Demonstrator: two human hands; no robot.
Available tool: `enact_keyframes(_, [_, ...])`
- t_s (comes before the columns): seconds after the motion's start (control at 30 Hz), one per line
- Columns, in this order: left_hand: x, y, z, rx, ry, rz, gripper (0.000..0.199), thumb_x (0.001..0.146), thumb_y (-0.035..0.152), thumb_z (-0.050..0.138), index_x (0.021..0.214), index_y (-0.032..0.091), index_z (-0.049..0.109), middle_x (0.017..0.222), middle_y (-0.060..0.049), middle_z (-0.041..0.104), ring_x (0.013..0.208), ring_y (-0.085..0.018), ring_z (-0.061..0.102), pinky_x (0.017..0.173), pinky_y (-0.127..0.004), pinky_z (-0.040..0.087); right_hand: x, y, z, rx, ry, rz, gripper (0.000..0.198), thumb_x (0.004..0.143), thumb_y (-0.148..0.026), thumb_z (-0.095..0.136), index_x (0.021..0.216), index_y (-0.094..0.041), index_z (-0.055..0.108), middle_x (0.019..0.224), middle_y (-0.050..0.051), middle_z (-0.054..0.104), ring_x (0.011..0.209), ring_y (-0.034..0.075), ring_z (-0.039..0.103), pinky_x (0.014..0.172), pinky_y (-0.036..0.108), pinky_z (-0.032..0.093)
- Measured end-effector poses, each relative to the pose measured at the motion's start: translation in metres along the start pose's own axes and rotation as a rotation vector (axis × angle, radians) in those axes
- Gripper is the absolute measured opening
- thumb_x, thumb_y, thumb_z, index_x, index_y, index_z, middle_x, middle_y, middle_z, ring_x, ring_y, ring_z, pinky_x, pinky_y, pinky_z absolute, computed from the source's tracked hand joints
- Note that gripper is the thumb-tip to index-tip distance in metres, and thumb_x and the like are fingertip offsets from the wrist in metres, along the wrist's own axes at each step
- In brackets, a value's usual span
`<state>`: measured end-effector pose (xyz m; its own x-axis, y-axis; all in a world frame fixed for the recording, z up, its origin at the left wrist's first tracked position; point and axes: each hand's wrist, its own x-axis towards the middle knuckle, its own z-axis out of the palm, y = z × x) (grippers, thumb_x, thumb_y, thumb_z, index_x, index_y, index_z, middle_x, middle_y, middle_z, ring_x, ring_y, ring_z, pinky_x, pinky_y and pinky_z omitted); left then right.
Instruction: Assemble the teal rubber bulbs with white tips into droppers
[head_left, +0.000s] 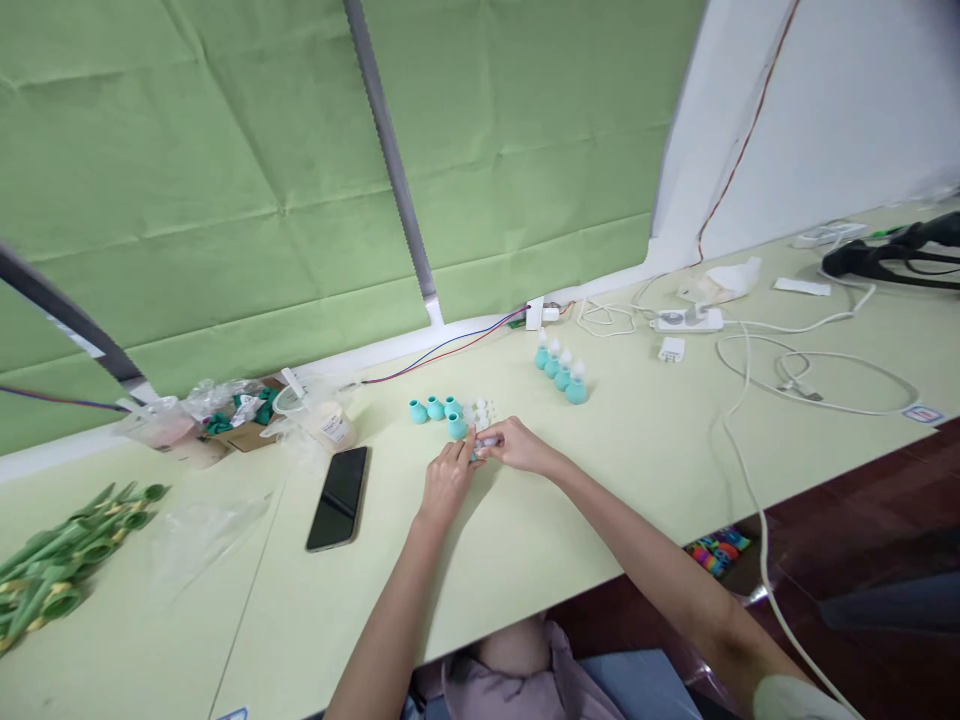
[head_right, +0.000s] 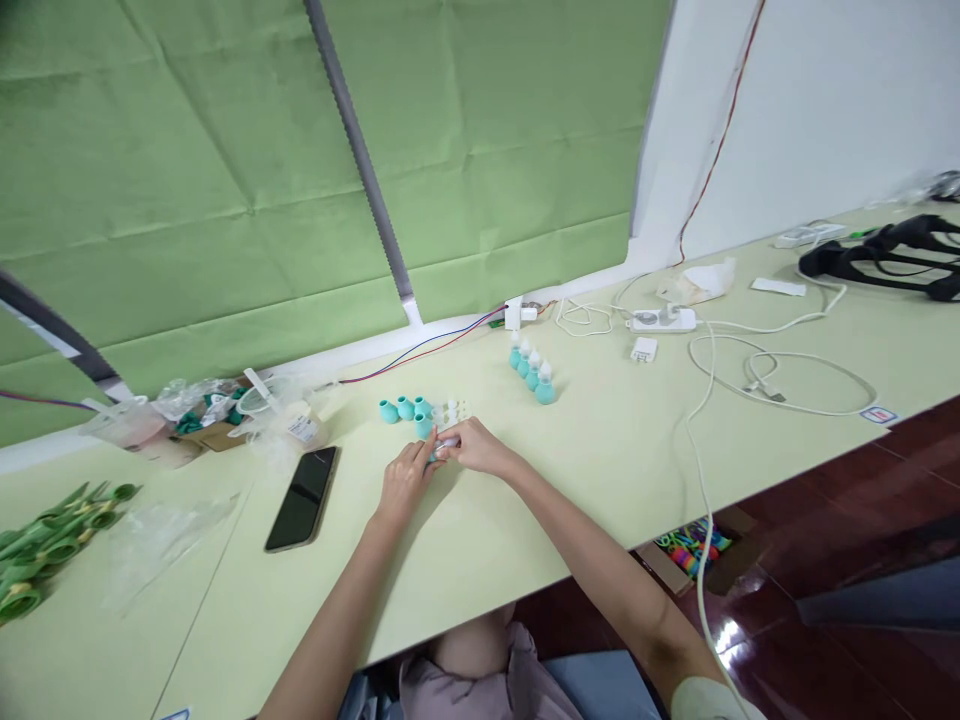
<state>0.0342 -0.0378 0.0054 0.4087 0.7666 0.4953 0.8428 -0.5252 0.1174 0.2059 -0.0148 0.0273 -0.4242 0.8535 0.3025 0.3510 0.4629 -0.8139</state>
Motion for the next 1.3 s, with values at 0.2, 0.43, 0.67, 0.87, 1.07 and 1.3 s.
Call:
enact_keyframes(0.2, [0.001,0.001,-0.011,-0.023,-0.050,-0.060,0.063,0.083,0.039,0.051,0.138,0.023,0.024,0.087,-0.005,0.060,0.080,-0.016,0.058,0.064,-0.021,0.045,0.000,-0.003,-0.006,-0.008,-0.014,-0.043,0.013,0.071,-0.023,0.059,0.075,-0.015,0.069,0.056,-0.003,0.054,0.051,0.008,0.039,0.050,0.020,0.030])
enact_keyframes(0.43, [0.000,0.009,-0.004,-0.043,-0.080,-0.035,0.050,0.086,0.035,0.044,0.134,0.023,0.034,0.080,-0.005,0.058,0.074,-0.016,0.058,0.060,-0.020,0.044,-0.003,-0.006,-0.011,-0.115,-0.078,-0.069,0.011,0.072,-0.014,0.057,0.066,-0.016,0.066,0.056,-0.002,0.057,0.053,0.009,0.044,0.055,0.021,0.031])
enact_keyframes(0.67, [0.000,0.012,0.001,0.042,-0.071,0.041,0.046,0.089,0.034,0.038,0.133,0.020,0.037,0.077,-0.006,0.055,0.077,-0.015,0.056,0.060,-0.018,0.043,-0.002,-0.002,-0.013,-0.209,-0.081,-0.113,0.015,0.071,-0.017,0.059,0.057,-0.015,0.060,0.050,-0.002,0.052,0.049,0.008,0.040,0.053,0.022,0.029])
enact_keyframes(0.87, [0.000,0.012,0.001,-0.056,-0.068,-0.058,0.056,0.085,0.032,0.048,0.136,0.023,0.029,0.083,-0.005,0.059,0.078,-0.016,0.058,0.061,-0.020,0.045,-0.004,-0.010,-0.012,-0.228,-0.065,-0.140,0.011,0.072,-0.015,0.057,0.066,-0.017,0.067,0.058,0.002,0.060,0.053,0.011,0.045,0.056,0.023,0.032])
enact_keyframes(1.07, [0.010,0.009,-0.031,-0.332,0.059,-0.185,0.067,0.077,0.040,0.058,0.135,0.024,0.027,0.105,-0.006,0.061,0.101,-0.020,0.055,0.084,-0.032,0.044,-0.003,-0.012,-0.015,-0.058,0.070,-0.124,0.017,0.075,-0.023,0.059,0.087,-0.019,0.070,0.077,0.003,0.066,0.058,0.011,0.049,0.059,0.022,0.038])
enact_keyframes(1.3, [0.006,-0.002,-0.032,-0.428,-0.081,-0.139,0.029,0.085,0.038,0.046,0.106,0.019,0.052,0.094,-0.005,0.061,0.082,-0.016,0.058,0.072,-0.028,0.045,-0.002,-0.009,-0.013,-0.075,0.108,-0.153,0.015,0.074,-0.018,0.058,0.082,-0.020,0.070,0.072,0.001,0.065,0.059,0.010,0.051,0.061,0.022,0.041])
